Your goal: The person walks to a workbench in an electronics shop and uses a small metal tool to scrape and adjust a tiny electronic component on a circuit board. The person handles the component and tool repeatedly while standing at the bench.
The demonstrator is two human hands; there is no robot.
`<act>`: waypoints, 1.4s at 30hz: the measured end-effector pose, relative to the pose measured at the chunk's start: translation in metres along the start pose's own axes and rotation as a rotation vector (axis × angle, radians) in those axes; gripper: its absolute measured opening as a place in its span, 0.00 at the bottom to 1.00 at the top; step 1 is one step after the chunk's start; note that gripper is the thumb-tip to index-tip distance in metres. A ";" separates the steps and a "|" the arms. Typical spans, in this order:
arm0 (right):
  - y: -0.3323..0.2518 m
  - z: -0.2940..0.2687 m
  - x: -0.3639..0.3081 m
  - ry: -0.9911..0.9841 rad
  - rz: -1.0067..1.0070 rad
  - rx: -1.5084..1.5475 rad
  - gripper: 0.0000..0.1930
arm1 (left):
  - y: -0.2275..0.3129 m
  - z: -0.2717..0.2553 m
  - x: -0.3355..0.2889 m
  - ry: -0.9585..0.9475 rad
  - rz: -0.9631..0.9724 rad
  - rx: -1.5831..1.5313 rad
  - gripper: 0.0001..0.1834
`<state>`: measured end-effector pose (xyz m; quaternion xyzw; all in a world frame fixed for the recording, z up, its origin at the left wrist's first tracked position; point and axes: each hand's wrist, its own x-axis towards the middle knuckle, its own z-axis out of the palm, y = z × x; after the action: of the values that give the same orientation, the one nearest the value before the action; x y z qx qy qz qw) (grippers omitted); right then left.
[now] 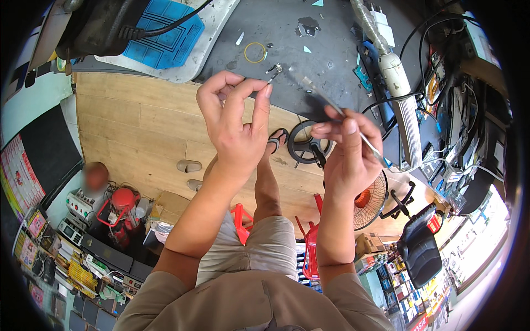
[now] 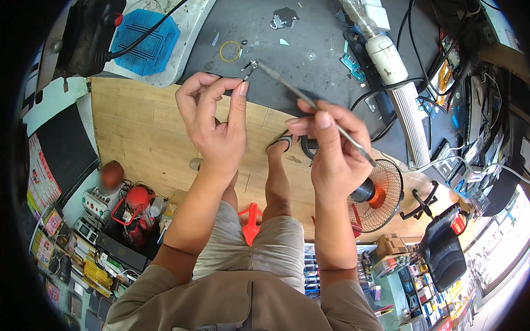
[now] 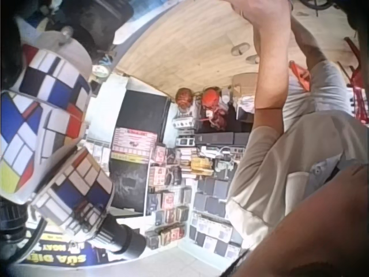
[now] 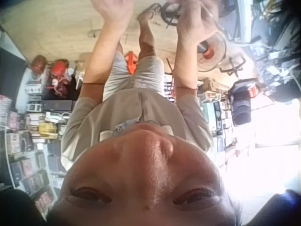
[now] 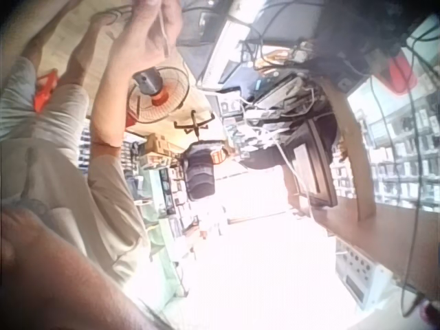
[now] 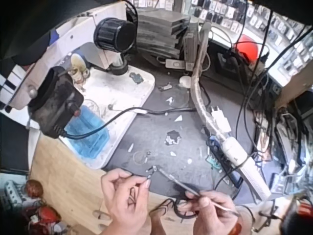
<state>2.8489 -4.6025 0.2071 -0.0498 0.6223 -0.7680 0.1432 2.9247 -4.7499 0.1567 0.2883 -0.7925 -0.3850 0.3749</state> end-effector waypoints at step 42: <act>0.017 -0.005 -0.006 -0.098 0.042 -0.061 0.09 | 0.000 0.001 0.000 0.006 0.005 0.034 0.11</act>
<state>2.8559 -4.5993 0.1898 -0.0784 0.6384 -0.7422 0.1882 2.9237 -4.7496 0.1560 0.2937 -0.7984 -0.3697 0.3736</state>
